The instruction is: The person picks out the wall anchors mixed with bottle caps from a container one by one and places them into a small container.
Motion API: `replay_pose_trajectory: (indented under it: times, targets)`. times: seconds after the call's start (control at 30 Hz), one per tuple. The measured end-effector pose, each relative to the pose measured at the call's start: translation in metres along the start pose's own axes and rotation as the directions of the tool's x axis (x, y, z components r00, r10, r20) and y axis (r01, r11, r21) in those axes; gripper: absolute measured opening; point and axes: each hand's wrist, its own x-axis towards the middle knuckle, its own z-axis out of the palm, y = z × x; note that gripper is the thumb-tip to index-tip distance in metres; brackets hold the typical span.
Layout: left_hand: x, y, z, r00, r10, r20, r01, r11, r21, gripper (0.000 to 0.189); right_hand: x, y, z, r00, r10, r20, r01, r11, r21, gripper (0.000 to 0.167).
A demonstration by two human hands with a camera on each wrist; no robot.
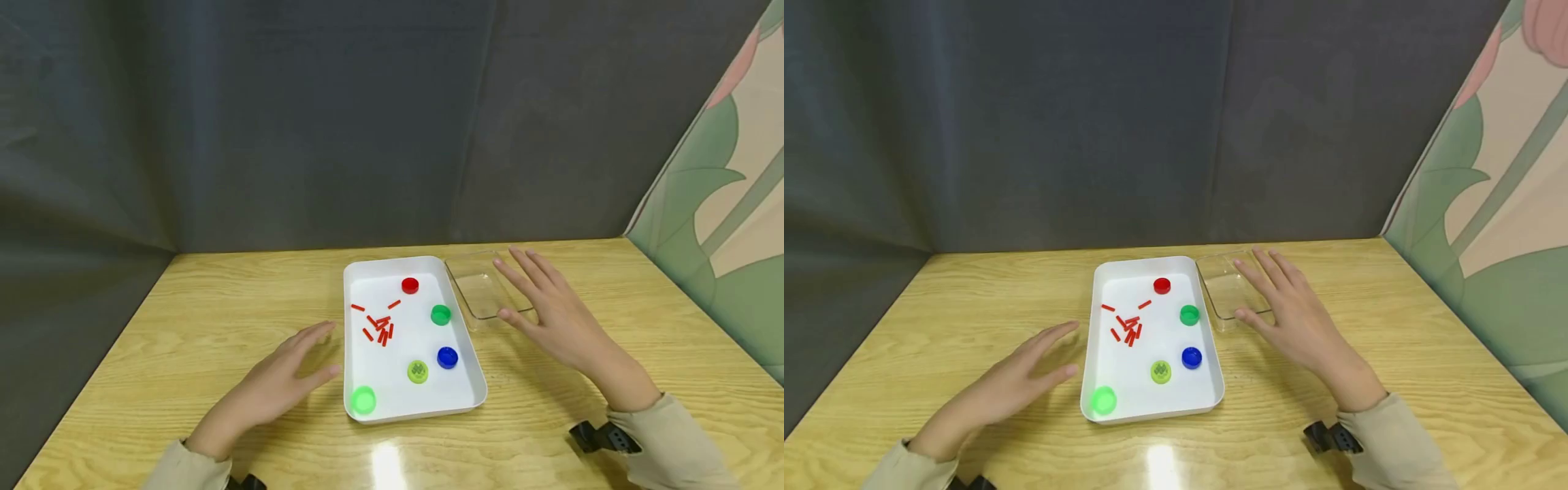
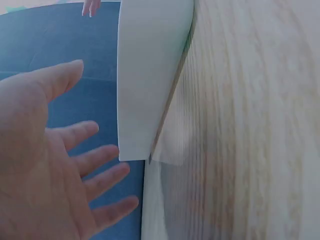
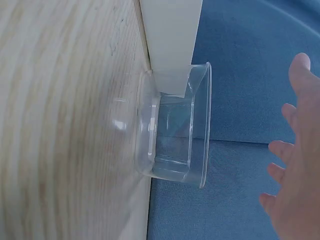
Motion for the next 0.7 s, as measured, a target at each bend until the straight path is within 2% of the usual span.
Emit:
replay_pose_trajectory:
  times: [0.2, 0.37, 0.53, 0.7]
  targets:
    - [0.009, -0.007, -0.001, 0.994, 0.050, 0.097, -0.039, 0.993, -0.116, 0.073, -0.001, -0.001, 0.000, 1.000, -0.014, -0.006, 0.014, 1.000, 0.002, 0.072]
    - [0.023, -0.017, -0.003, 0.988, 0.060, 0.142, -0.029, 0.977, -0.211, 0.077, 0.002, -0.003, 0.002, 1.000, -0.019, 0.006, 0.019, 1.000, 0.019, 0.072]
    - [0.037, -0.025, -0.005, 0.979, 0.056, 0.194, 0.006, 0.953, -0.303, 0.083, 0.003, -0.007, 0.000, 1.000, -0.006, 0.013, 0.005, 0.992, 0.128, 0.071]
    - [0.049, -0.025, -0.004, 0.977, 0.050, 0.208, 0.023, 0.942, -0.334, 0.094, 0.002, -0.008, -0.006, 1.000, -0.005, 0.008, 0.003, 0.969, 0.248, 0.067]
